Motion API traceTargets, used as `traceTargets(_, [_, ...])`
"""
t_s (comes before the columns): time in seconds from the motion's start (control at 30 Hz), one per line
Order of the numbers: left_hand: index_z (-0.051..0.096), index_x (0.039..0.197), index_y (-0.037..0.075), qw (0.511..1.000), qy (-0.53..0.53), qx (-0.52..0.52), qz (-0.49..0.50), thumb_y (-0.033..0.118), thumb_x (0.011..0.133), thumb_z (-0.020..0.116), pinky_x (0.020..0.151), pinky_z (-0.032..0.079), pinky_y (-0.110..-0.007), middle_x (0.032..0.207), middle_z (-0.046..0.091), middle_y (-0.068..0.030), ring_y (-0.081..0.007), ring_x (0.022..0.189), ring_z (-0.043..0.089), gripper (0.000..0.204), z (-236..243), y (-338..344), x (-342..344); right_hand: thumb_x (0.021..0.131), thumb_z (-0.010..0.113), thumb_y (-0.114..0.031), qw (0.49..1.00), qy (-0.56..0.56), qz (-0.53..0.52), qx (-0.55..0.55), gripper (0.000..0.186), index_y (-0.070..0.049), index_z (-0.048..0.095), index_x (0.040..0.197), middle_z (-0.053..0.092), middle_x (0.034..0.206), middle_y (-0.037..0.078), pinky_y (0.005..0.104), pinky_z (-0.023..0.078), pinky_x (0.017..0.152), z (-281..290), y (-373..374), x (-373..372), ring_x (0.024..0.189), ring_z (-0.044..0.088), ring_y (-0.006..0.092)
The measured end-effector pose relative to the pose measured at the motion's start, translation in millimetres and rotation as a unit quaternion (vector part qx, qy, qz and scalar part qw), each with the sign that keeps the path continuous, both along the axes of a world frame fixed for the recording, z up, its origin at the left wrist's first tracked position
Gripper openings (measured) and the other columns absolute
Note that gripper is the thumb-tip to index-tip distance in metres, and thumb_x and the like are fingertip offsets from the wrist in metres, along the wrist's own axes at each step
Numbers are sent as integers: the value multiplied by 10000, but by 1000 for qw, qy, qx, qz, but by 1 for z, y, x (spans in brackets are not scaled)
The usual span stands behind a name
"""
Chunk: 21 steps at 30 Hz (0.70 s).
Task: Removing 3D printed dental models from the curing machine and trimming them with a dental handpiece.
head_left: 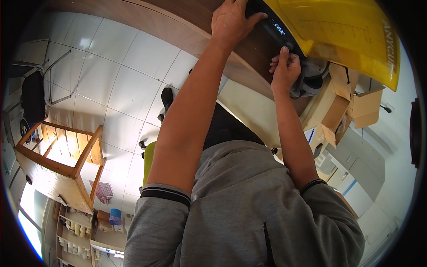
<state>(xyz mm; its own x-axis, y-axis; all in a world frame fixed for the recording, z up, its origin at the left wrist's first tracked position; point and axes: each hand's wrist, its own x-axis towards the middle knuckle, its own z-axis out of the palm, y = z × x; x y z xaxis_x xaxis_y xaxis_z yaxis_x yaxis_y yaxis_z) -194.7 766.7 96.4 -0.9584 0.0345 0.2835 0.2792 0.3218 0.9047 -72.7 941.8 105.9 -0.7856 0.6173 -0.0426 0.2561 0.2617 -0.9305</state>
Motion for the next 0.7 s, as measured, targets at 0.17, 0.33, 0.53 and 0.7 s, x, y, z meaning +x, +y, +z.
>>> traceTargets(0.17, [652, 1158, 78, 997, 54, -16, 47, 416, 795, 897, 713, 558, -422, 1002, 641, -86, -280, 809, 674, 554, -7, 12, -5, 1004, 748, -364, 1000, 10, 4, -4, 402, -38, 533, 908, 653, 707, 73, 238, 492, 431, 2, 4, -1, 524, 600, 106])
traceTargets(0.33, [654, 1224, 71, 999, 23, 12, 21, 380, 892, 823, 736, 552, -438, 1053, 650, -135, -341, 832, 674, 483, -5, 4, -4, 1055, 670, -205, 984, -28, 128, -118, 229, -5, 573, 1004, 659, 792, 81, 258, 528, 562, 20, 0, 26, 633, 625, 109])
traceTargets(0.53, [671, 1242, 26, 981, -119, 136, 74, 396, 1033, 668, 841, 540, -421, 1121, 702, -175, -308, 945, 695, 425, 2, -5, -7, 1088, 590, -143, 986, 76, 145, 9, 146, 2, 602, 1070, 654, 793, 62, 269, 538, 643, 81, 6, 49, 676, 618, 117])
traceTargets(0.7, [637, 1327, -9, 949, -244, 197, -26, 534, 1078, 538, 1010, 475, -403, 1239, 706, -146, -240, 1155, 642, 605, 61, 12, -34, 1105, 572, -242, 963, 182, -91, -176, 254, -34, 614, 1246, 674, 1162, 39, 327, 527, 942, 93, 71, -4, 1070, 644, 134])
